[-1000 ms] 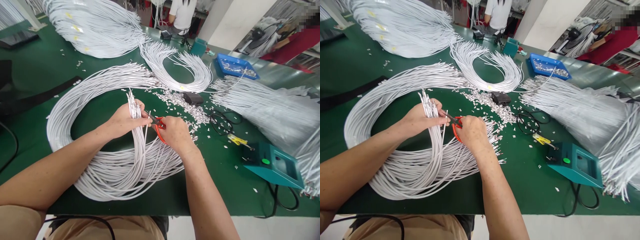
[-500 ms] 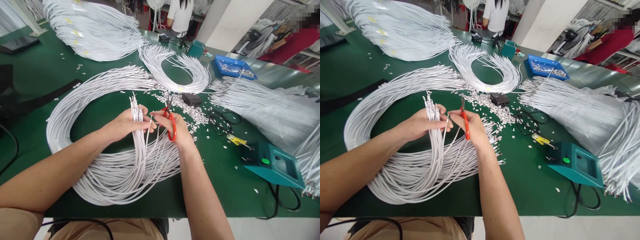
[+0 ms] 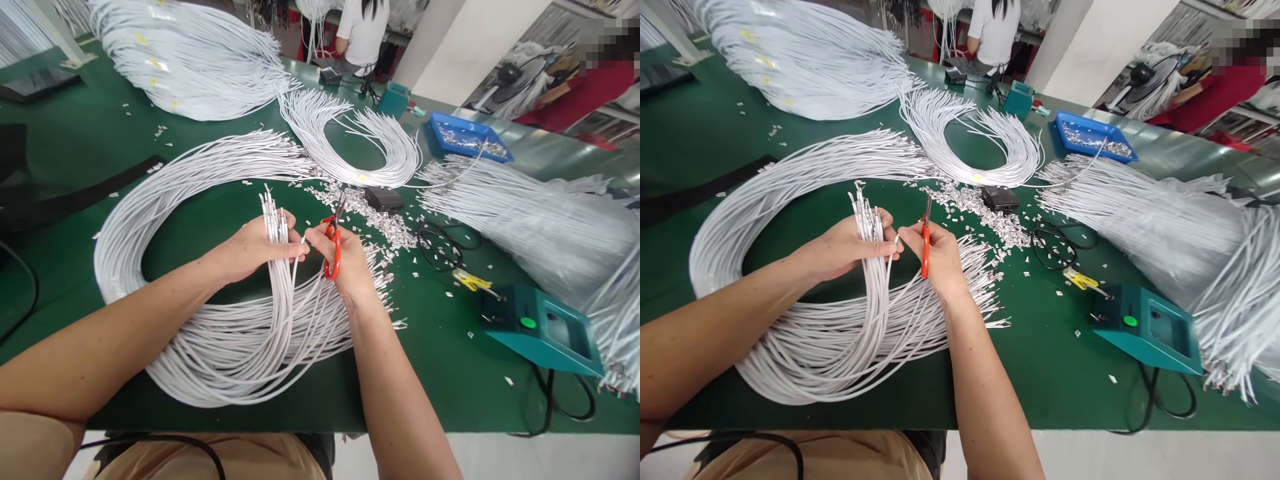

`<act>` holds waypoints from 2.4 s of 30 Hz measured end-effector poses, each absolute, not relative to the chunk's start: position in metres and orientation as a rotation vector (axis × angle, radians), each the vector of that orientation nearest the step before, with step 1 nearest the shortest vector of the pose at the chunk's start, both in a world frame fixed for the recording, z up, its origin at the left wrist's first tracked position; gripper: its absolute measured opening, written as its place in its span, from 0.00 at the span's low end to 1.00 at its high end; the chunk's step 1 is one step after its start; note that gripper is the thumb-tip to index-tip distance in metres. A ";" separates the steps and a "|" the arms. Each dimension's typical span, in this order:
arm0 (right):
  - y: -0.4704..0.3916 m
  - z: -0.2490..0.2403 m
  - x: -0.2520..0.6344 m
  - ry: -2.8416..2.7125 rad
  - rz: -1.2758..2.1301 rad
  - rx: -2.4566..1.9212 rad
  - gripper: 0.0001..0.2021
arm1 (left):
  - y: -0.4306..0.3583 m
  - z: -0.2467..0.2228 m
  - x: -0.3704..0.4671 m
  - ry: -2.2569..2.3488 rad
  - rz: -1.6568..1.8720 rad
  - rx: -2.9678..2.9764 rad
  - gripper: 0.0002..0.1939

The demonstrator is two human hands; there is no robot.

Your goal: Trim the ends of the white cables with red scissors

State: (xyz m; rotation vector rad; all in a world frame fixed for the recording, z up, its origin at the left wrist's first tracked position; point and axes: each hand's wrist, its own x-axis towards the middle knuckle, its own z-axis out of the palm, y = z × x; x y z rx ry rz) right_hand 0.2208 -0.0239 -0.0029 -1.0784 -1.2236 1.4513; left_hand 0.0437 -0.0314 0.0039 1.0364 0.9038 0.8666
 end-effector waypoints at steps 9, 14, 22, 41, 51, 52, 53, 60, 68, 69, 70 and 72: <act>-0.031 -0.004 0.215 -1.115 1.538 -1.058 0.12 | -0.034 0.007 0.048 1.029 0.934 1.092 0.21; -0.038 0.005 0.208 -1.133 1.295 -1.084 0.15 | -0.033 0.005 0.050 1.120 0.938 1.162 0.22; -0.030 0.001 0.222 -1.281 1.371 -1.238 0.10 | -0.030 0.006 0.044 1.011 0.832 1.094 0.18; -0.029 0.002 0.222 -1.087 1.580 -1.014 0.10 | -0.031 0.002 0.053 0.978 0.803 1.000 0.14; -0.029 0.001 0.228 -1.530 0.954 -1.430 0.14 | -0.031 0.002 0.058 1.011 0.949 0.919 0.18; -0.029 0.001 0.231 -1.621 0.809 -1.512 0.14 | -0.031 0.002 0.058 1.041 0.960 0.925 0.18; -0.029 0.001 0.233 -1.708 0.695 -1.571 0.14 | -0.031 0.002 0.058 1.068 0.972 0.934 0.19; -0.031 0.001 0.235 -2.016 0.545 -1.740 0.20 | -0.032 0.003 0.057 1.187 0.946 1.089 0.15; -0.034 0.004 0.237 -2.175 0.446 -1.719 0.20 | -0.032 0.001 0.056 1.231 0.943 1.169 0.14; -0.034 0.004 0.237 -2.186 0.427 -1.717 0.20 | -0.032 0.001 0.056 1.231 0.939 1.170 0.14; -0.034 0.004 0.237 -2.195 0.406 -1.717 0.20 | -0.032 0.001 0.056 1.229 0.938 1.166 0.15; -0.033 0.002 0.237 -2.209 0.364 -1.716 0.19 | -0.032 0.000 0.056 1.226 0.948 1.152 0.15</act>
